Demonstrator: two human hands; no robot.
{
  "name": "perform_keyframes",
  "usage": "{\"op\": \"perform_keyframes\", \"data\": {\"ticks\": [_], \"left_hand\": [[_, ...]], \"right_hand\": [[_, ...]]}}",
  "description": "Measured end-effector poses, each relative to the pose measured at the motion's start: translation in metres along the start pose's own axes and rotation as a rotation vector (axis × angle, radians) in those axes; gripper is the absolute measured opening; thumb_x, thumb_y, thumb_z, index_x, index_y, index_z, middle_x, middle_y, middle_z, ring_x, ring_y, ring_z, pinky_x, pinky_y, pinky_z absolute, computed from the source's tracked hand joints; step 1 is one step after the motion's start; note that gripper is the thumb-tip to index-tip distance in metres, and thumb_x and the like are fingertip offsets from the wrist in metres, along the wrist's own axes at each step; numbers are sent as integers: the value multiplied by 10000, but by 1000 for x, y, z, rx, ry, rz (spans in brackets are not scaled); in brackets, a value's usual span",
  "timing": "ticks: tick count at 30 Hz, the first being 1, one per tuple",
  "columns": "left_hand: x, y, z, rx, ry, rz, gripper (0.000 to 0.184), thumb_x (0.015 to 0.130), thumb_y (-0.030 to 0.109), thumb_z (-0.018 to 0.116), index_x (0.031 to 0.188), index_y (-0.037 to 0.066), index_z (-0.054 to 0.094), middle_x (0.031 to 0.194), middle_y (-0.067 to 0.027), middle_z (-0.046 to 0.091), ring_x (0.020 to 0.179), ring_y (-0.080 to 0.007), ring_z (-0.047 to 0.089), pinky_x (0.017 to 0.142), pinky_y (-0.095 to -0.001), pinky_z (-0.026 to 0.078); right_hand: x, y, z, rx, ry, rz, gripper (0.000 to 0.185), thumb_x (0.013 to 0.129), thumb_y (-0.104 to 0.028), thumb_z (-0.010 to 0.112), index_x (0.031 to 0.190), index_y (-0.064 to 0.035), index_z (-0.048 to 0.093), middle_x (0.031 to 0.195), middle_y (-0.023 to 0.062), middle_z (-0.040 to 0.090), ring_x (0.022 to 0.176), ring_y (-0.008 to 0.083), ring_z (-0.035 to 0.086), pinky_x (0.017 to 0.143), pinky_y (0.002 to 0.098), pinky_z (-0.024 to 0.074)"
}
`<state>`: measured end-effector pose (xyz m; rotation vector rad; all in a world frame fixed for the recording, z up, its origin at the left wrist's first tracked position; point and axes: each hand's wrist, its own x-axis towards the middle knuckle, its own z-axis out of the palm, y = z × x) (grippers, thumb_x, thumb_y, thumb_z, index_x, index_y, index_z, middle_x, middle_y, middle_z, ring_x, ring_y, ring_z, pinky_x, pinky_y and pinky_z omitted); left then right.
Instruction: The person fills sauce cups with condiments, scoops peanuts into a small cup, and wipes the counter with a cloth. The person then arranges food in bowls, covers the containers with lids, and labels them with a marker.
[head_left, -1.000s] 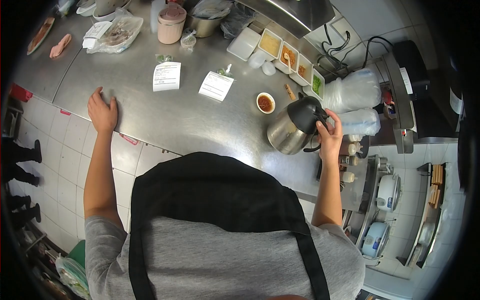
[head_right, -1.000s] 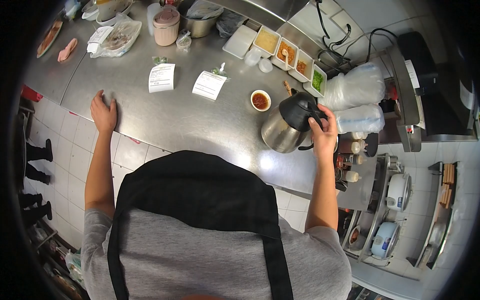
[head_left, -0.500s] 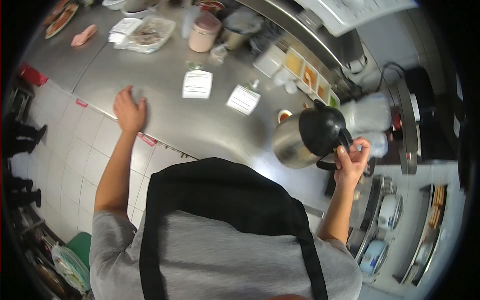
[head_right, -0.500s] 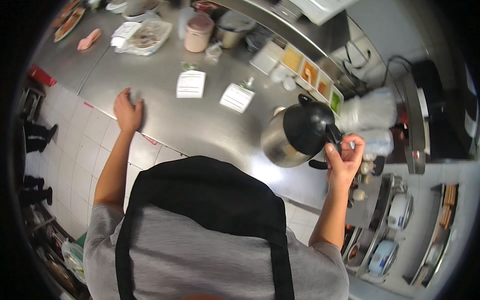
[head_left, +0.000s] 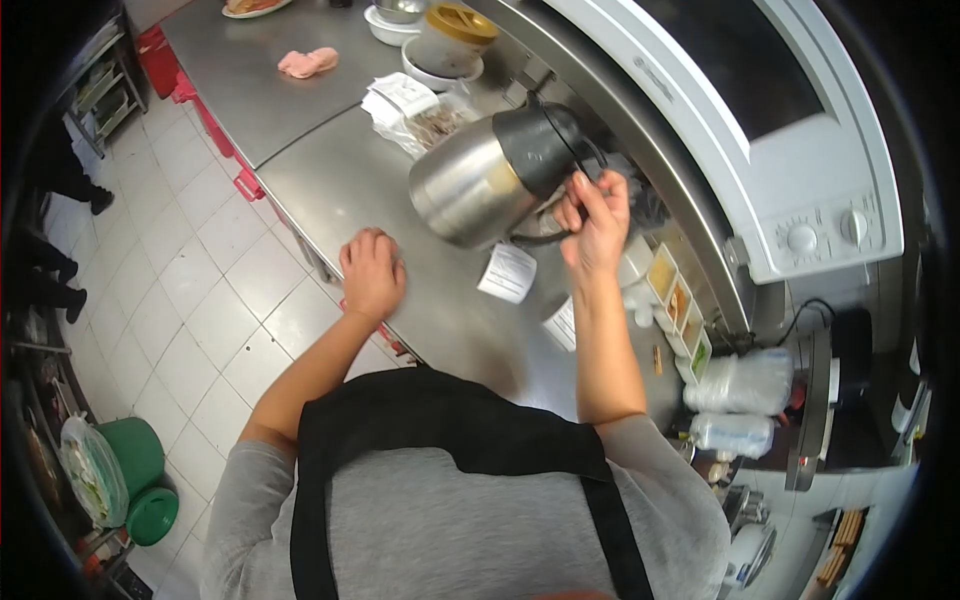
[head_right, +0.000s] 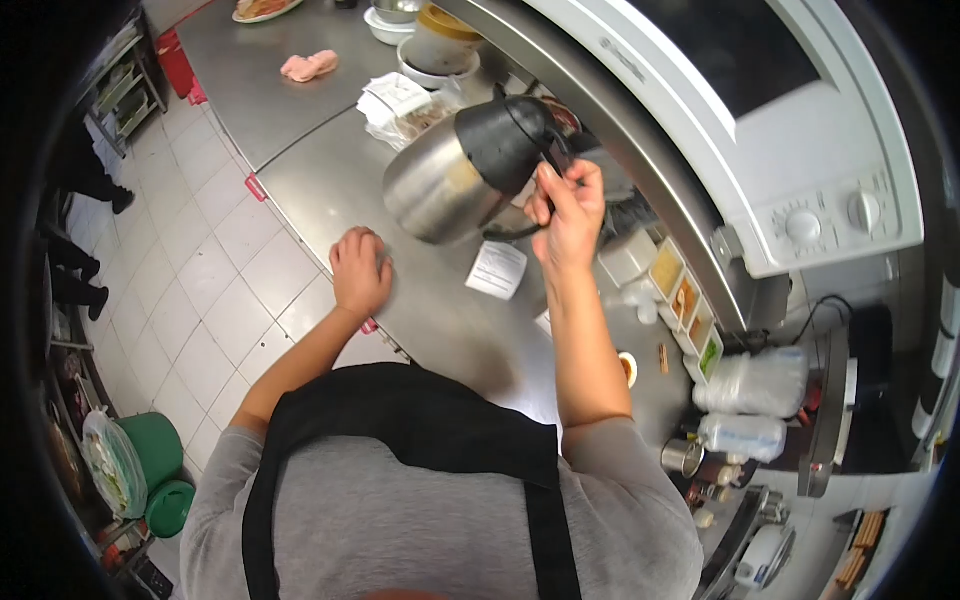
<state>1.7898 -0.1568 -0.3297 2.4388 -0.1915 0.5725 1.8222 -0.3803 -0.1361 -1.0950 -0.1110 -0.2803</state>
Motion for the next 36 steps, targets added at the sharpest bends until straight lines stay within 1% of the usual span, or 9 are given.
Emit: {"op": "perform_keyframes", "data": {"ticks": [11,13,17,19,20,22,25,30,36], "left_hand": [[4,-2,-6,-62,-34,12,360,704,108,655,1021,89,487,1149,-110,465,1206,-320,406,987,-491,280],[6,-2,-7,-72,-45,19,367,702,105,652,1030,93,489,1149,-109,467,1209,-322,407,986,-496,279],[7,-1,-8,-73,-59,10,381,698,110,656,1040,91,490,1154,-110,471,1208,-327,410,986,-496,280],[8,-1,-9,-73,-62,12,388,695,115,659,1044,90,490,1155,-111,473,1208,-330,411,986,-496,280],[8,0,-9,-73,-65,10,389,694,116,659,1043,89,491,1153,-112,475,1208,-331,411,986,-497,280],[8,0,-8,-72,-75,7,390,692,120,661,1042,87,492,1149,-113,480,1209,-332,411,988,-498,279],[9,0,-7,-60,-81,20,388,692,127,661,1039,85,495,1142,-114,487,1207,-332,413,988,-500,277],[10,3,-7,-42,-102,15,379,701,140,655,1044,87,502,1153,-112,489,1219,-330,409,993,-520,273],[11,3,-5,-32,-97,27,407,707,161,658,1071,74,499,1160,-120,491,1215,-333,411,1002,-513,266]], "right_hand": [[182,74,15,-216,325,-230,95,809,-19,651,830,-42,561,659,28,504,455,111,421,409,234,334],[210,89,-6,-590,274,-412,87,820,-48,647,854,-47,568,659,23,503,459,101,417,405,230,338],[287,141,-72,-1605,377,-984,228,852,-143,646,1036,-15,607,935,105,618,809,200,585,694,330,476],[273,136,-41,-1545,422,-955,316,858,-192,650,1107,-4,599,1073,142,621,978,253,583,838,374,455],[264,136,-21,-1251,407,-837,362,860,-222,650,1139,0,590,1136,157,607,1051,276,561,901,388,424],[263,138,-13,-1177,395,-668,417,863,-270,646,1171,4,581,1198,177,592,1118,312,540,963,401,393],[264,140,-17,-1466,410,-530,440,863,-306,639,1165,9,583,1198,192,591,1106,345,542,959,403,395],[252,155,-8,-1044,472,-475,462,819,-302,683,1137,21,596,1174,234,590,1103,386,539,946,416,400],[225,159,-5,-1059,421,-424,529,791,-313,687,1168,31,547,1194,278,535,1123,426,495,981,459,359]]}}
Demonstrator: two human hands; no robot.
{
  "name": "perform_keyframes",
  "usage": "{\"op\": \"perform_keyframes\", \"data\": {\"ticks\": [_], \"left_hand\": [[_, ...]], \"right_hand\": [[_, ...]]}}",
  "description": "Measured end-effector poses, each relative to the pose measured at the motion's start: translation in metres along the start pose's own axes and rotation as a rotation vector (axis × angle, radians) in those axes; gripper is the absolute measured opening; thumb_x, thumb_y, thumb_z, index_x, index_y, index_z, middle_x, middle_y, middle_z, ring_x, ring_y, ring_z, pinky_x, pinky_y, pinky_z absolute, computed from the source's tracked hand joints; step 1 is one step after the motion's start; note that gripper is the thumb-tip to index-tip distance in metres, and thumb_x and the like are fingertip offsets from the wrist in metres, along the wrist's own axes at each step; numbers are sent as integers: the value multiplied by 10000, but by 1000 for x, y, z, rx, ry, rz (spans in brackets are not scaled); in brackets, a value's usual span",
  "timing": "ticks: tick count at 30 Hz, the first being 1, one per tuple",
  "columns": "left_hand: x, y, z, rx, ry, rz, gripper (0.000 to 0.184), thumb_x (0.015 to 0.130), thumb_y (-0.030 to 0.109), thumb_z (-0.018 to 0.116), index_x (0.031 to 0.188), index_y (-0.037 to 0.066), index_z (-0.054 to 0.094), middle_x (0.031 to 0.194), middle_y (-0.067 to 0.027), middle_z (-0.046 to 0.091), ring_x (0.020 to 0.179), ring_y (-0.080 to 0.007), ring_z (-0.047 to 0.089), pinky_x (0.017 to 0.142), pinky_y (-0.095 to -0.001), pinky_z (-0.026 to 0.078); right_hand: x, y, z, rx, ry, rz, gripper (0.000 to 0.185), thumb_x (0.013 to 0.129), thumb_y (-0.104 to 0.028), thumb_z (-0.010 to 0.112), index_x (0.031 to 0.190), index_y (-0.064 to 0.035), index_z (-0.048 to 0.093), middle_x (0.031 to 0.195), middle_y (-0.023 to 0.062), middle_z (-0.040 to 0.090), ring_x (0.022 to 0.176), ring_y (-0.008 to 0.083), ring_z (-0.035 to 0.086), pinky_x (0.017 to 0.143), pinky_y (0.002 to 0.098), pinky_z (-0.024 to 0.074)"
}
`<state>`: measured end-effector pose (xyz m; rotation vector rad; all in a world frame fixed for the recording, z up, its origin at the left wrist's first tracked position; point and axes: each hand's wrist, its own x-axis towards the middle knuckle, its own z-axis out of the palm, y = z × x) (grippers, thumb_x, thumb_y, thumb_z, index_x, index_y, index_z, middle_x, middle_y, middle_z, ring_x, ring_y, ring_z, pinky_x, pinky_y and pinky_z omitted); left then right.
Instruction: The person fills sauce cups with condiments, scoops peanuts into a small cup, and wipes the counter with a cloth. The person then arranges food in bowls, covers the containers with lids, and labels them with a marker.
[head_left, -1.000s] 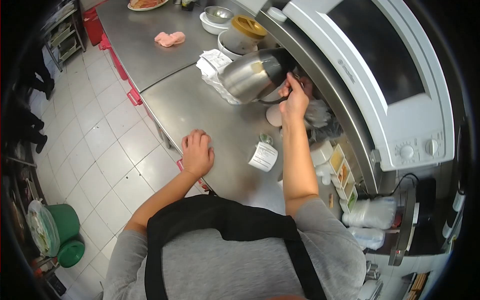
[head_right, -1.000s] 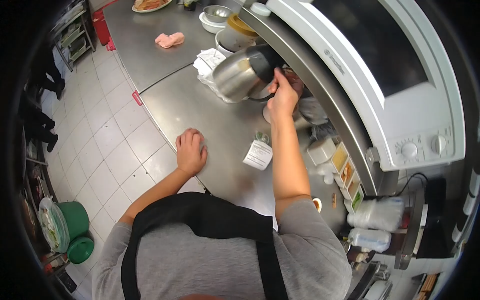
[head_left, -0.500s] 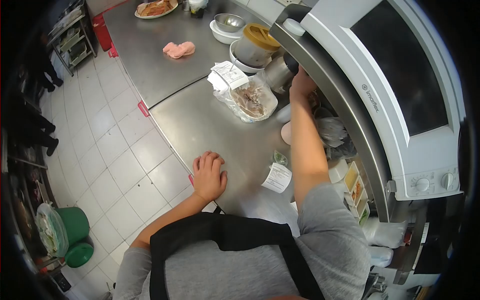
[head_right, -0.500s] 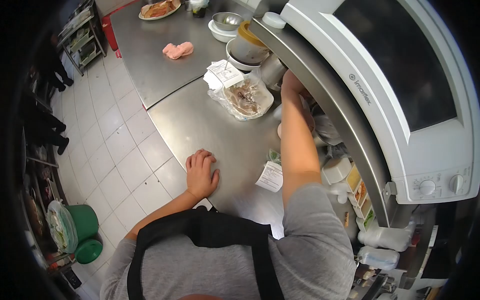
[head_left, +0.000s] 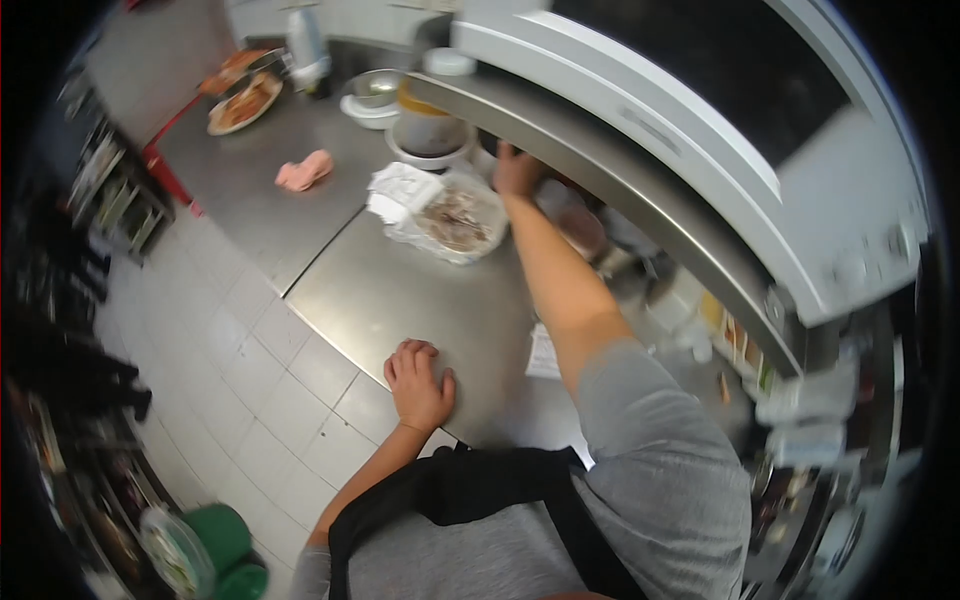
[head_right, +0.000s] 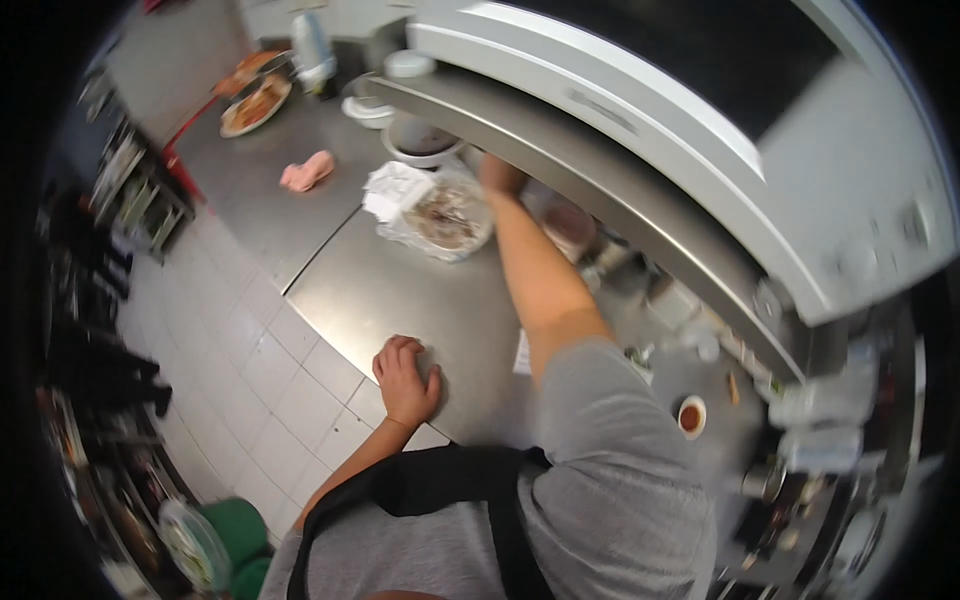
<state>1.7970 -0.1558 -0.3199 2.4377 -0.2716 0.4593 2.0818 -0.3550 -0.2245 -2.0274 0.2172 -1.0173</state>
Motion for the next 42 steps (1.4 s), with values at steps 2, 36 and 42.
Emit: {"op": "perform_keyframes", "data": {"ticks": [2,36,42], "left_hand": [[-5,2,4,19,6,30,420,710,168,659,1083,66,494,1155,-128,498,1198,-335,419,999,-497,269],[-165,200,79,72,-70,231,588,748,238,676,1259,63,444,1259,-168,445,1228,-355,376,1027,-474,273],[-166,199,83,142,-97,267,612,761,285,652,1294,78,432,1244,-152,472,1227,-336,392,1034,-473,268]], "right_hand": [[-19,2,1,-56,33,-21,595,800,-332,669,1207,64,489,1263,298,469,1183,432,439,1021,466,318],[-244,147,-541,-121,-276,190,828,560,-169,867,1255,-123,420,1163,130,570,1132,318,478,966,401,417],[-267,108,-588,-13,-212,141,828,557,-196,868,1244,-102,416,1138,142,578,1102,329,489,945,407,425]]}}
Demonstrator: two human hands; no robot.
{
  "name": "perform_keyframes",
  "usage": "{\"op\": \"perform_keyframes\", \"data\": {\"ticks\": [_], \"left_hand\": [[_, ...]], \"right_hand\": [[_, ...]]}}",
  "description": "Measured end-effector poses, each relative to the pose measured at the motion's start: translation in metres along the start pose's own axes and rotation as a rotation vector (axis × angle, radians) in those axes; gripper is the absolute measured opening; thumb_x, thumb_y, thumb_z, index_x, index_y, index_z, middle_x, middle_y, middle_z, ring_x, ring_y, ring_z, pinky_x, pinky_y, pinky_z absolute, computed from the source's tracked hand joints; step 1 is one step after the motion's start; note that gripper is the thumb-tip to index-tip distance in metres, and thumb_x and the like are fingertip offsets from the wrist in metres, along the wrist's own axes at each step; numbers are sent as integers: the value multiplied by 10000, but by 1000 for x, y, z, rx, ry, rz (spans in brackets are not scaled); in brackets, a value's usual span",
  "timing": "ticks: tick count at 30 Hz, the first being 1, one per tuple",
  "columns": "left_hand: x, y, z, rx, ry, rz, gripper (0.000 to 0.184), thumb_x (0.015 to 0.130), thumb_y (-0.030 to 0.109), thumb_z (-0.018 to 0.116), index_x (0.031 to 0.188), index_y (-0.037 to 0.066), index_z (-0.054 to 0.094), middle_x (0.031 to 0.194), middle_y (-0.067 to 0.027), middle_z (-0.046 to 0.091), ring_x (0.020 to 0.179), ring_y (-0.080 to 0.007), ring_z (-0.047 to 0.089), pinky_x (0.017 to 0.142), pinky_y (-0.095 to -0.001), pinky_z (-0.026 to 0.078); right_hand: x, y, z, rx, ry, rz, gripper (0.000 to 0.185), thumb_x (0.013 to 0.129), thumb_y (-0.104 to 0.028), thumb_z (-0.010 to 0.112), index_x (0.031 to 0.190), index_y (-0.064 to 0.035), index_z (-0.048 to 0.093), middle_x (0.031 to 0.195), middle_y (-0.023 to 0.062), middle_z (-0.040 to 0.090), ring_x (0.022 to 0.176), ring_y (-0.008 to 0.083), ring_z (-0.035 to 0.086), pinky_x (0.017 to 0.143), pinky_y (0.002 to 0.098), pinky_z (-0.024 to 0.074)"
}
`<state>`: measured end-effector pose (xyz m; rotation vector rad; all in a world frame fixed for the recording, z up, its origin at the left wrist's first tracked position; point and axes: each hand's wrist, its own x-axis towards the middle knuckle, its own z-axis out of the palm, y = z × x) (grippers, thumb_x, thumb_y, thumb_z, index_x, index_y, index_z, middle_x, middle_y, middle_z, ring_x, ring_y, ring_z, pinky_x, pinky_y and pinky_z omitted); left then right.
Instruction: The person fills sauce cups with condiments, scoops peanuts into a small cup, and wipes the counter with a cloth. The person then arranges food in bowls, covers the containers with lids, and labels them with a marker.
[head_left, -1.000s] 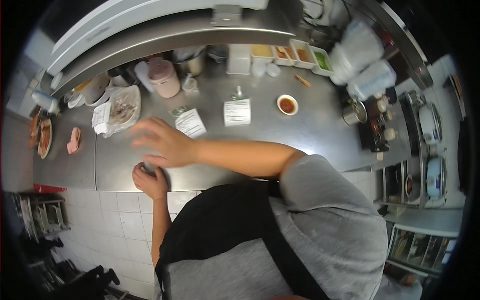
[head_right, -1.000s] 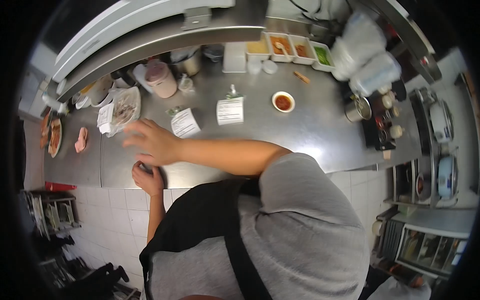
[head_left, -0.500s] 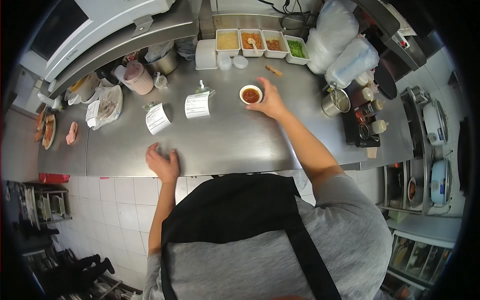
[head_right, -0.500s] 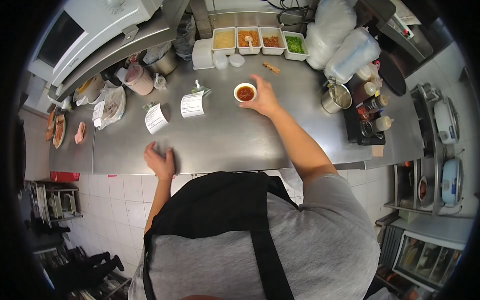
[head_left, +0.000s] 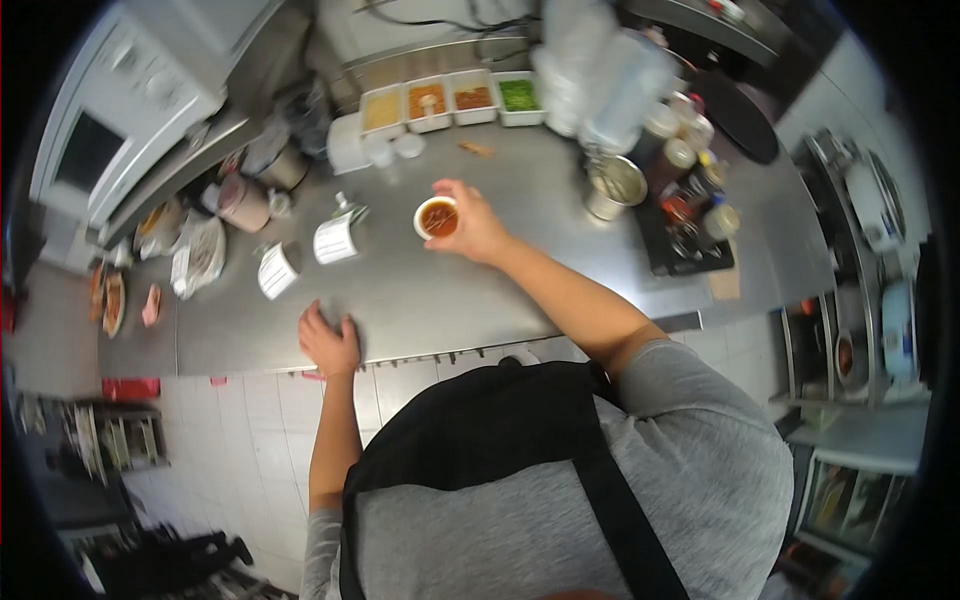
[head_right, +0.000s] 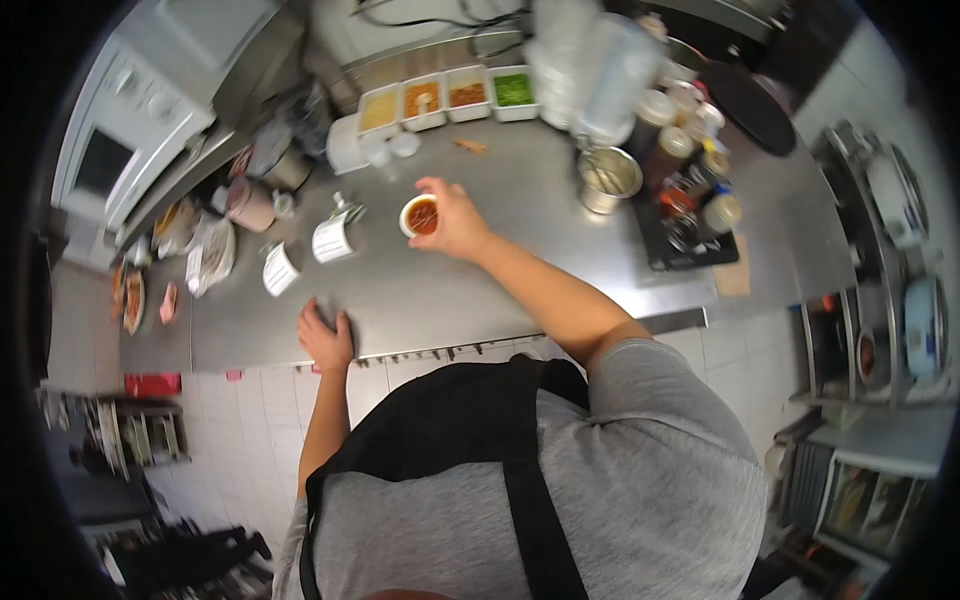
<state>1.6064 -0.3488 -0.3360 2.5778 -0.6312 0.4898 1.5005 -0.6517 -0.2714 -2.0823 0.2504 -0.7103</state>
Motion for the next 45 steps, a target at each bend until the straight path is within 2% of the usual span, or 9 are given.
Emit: {"op": "perform_keyframes", "data": {"ticks": [5,8,14,19,22,28,34,37,45], "left_hand": [[-5,-5,-1,21,-3,-14,605,775,304,649,1295,78,438,1258,-160,475,1210,-350,409,1020,-466,298],[0,-1,4,17,-27,-44,591,796,321,639,1297,77,442,1276,-160,470,1200,-354,421,1010,-461,316],[-29,-1,16,160,26,-59,475,865,322,569,1288,130,469,1325,-138,449,1230,-320,419,1004,-475,316],[-49,33,32,239,23,-87,423,883,313,533,1282,178,487,1359,-113,432,1272,-277,384,991,-532,289],[-61,64,47,249,30,-125,418,890,309,516,1286,182,487,1368,-112,425,1278,-271,375,983,-570,272],[-83,183,69,281,-115,-315,471,914,309,489,1366,209,402,1469,-148,304,1373,-351,231,1051,-632,183],[-106,291,88,321,-171,-385,492,945,311,431,1419,221,332,1510,-145,236,1402,-354,172,1076,-614,163],[-111,307,93,348,-150,-379,496,946,316,415,1424,217,326,1507,-143,241,1398,-356,181,1073,-607,169],[-110,310,89,362,-144,-381,496,937,319,415,1418,222,345,1496,-122,274,1389,-329,218,1078,-570,184]], "right_hand": [[-63,-52,-75,-55,11,-60,800,579,-217,842,1241,-93,410,1154,146,566,1091,337,499,934,411,428],[-110,-84,-130,-120,0,74,826,586,-243,852,1257,-53,410,1221,143,522,1174,308,473,1006,384,378],[-192,-102,-236,-121,76,225,827,559,-188,860,1251,-120,410,1101,147,578,1042,294,569,904,374,457],[-232,-89,-321,-154,144,327,819,577,-161,856,1257,-105,404,1120,149,583,1056,271,582,925,359,458],[-242,-66,-375,-198,153,354,816,586,-128,847,1266,-95,397,1134,147,581,1070,257,577,945,355,448],[-226,15,-482,-298,151,359,789,602,-81,831,1265,-76,402,1166,134,570,1108,226,561,956,342,447],[-171,140,-550,-380,202,228,763,593,-134,844,1242,-91,444,1183,139,563,1134,325,504,968,399,427],[-136,192,-565,-492,183,255,776,608,-86,838,1260,-67,417,1231,153,531,1143,296,521,969,380,440],[-73,309,-573,-411,249,237,762,582,-115,848,1234,-78,456,1192,150,552,1119,335,516,954,411,428]]}}
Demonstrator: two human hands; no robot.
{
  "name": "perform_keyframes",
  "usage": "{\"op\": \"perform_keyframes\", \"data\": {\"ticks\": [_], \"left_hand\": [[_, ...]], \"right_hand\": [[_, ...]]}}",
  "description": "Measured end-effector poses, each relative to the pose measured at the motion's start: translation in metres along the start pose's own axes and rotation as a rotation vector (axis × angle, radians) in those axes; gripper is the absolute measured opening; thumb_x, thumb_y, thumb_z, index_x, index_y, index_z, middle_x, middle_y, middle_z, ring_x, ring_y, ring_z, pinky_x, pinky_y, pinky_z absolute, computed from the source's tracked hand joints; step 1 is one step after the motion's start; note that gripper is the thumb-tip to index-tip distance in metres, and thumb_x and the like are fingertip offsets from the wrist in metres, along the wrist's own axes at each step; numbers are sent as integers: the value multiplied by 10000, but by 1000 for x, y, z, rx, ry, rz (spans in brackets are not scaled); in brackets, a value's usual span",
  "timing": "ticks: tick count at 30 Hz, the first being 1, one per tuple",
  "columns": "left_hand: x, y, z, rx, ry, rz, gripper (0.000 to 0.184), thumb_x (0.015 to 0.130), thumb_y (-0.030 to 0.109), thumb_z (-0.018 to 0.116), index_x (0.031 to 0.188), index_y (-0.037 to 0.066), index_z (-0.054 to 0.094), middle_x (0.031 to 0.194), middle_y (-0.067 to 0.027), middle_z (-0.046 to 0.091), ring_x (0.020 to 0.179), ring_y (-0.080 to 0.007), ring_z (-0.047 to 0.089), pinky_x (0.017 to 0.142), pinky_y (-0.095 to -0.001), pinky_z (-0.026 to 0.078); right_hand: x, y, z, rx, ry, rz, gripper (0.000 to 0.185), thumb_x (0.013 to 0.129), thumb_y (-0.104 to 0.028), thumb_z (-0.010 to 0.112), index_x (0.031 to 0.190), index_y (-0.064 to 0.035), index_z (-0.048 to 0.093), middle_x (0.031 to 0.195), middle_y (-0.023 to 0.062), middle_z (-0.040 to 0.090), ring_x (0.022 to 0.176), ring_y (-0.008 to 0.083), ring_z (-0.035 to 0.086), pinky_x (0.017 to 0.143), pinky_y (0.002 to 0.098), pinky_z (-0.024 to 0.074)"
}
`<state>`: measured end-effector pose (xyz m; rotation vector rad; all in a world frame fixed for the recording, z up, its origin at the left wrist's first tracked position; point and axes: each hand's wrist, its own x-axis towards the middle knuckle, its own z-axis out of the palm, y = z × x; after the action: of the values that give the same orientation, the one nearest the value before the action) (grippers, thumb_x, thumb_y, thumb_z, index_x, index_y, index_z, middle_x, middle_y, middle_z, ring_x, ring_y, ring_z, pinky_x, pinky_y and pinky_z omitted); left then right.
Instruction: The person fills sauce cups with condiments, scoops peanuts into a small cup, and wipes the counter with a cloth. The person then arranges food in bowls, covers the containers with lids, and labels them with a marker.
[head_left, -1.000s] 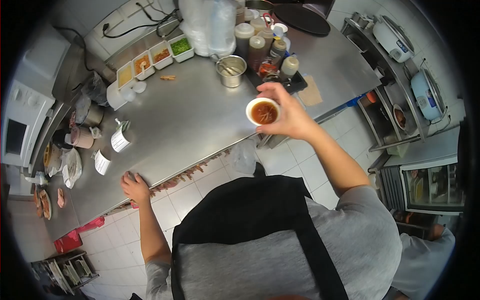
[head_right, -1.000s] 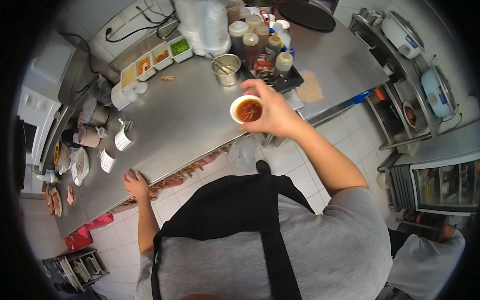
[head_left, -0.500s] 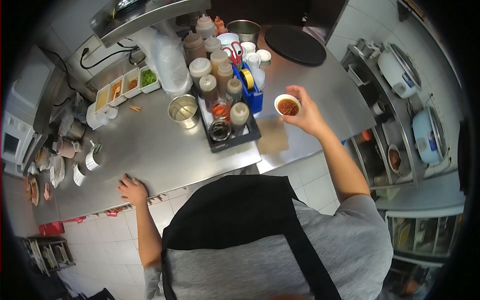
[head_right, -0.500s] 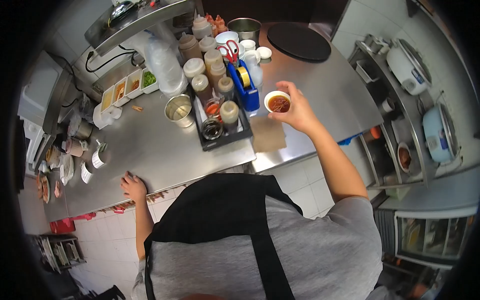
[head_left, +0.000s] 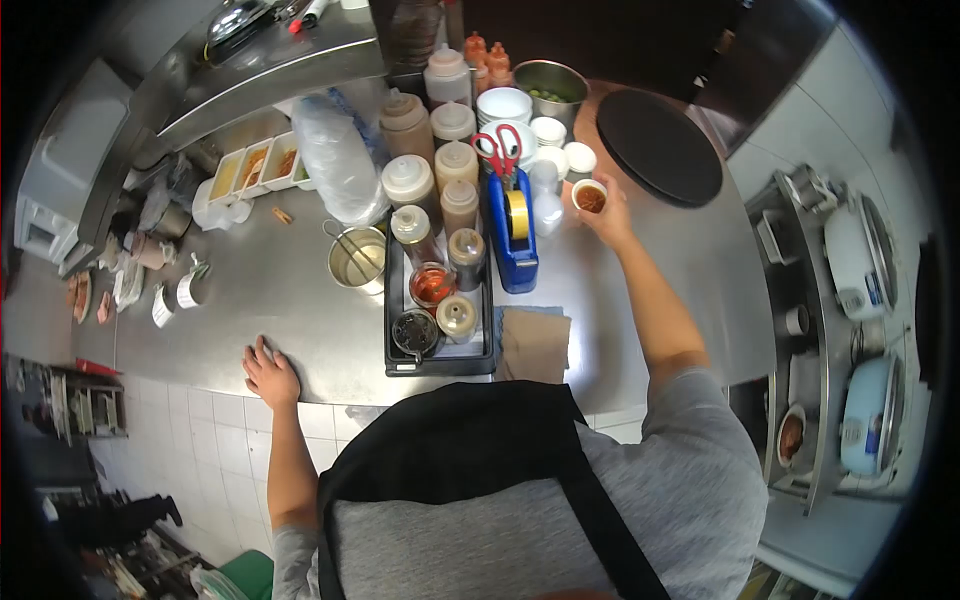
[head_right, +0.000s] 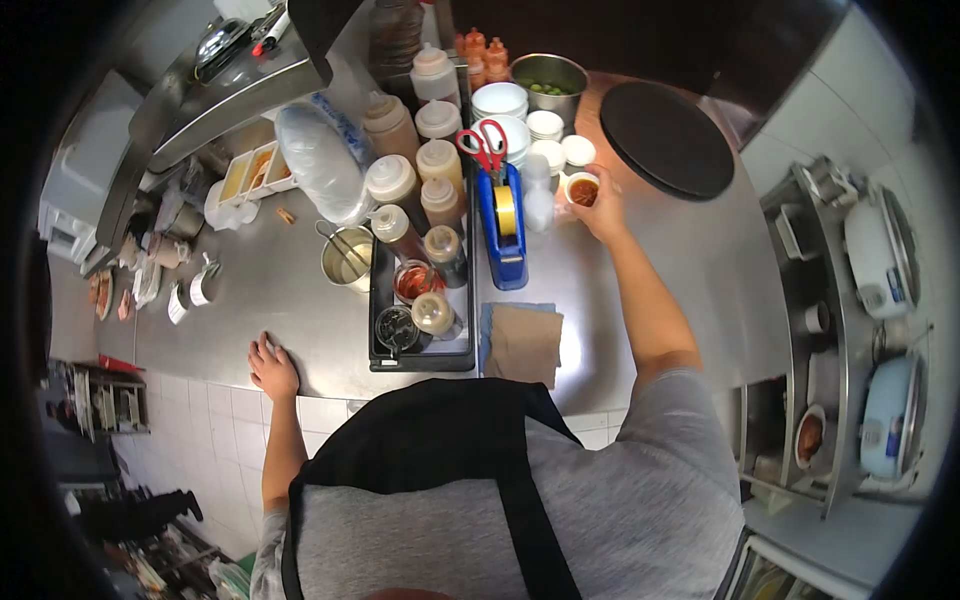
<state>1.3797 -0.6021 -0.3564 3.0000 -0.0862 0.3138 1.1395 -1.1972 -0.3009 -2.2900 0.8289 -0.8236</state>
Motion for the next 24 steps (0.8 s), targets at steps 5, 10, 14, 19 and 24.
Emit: {"op": "perform_keyframes", "data": {"ticks": [5,10,14,19,24], "left_hand": [[1,-4,4,-17,45,2,484,929,320,433,1404,249,368,1485,-95,301,1380,-276,245,1068,-564,207],[1,-1,2,-31,17,-14,490,929,318,426,1410,244,362,1494,-105,287,1392,-310,221,1085,-558,184],[0,-1,0,-53,10,-14,482,931,325,418,1404,246,366,1491,-100,282,1398,-316,210,1098,-554,170],[-1,3,-3,-39,0,-31,479,931,329,418,1402,253,366,1493,-93,277,1398,-308,212,1098,-552,171],[-2,-1,3,-30,32,-27,476,930,337,419,1397,262,373,1486,-94,291,1394,-304,222,1100,-545,169]], "right_hand": [[23,33,33,34,19,-38,754,581,-133,852,1226,-73,466,1165,156,569,1102,339,529,939,421,430],[27,51,50,22,-38,-2,722,621,-152,834,1235,-60,466,1179,163,566,1129,343,509,953,422,417],[10,30,32,-64,98,-201,631,698,-173,783,1242,-71,480,1171,169,573,1118,356,504,931,437,414],[-105,-27,2,17,-140,-471,304,743,-125,709,1034,-79,636,1084,111,597,994,306,530,877,416,402],[-194,-63,25,-86,-424,-529,217,697,-163,729,908,-142,683,984,42,590,954,254,524,825,390,397]]}}
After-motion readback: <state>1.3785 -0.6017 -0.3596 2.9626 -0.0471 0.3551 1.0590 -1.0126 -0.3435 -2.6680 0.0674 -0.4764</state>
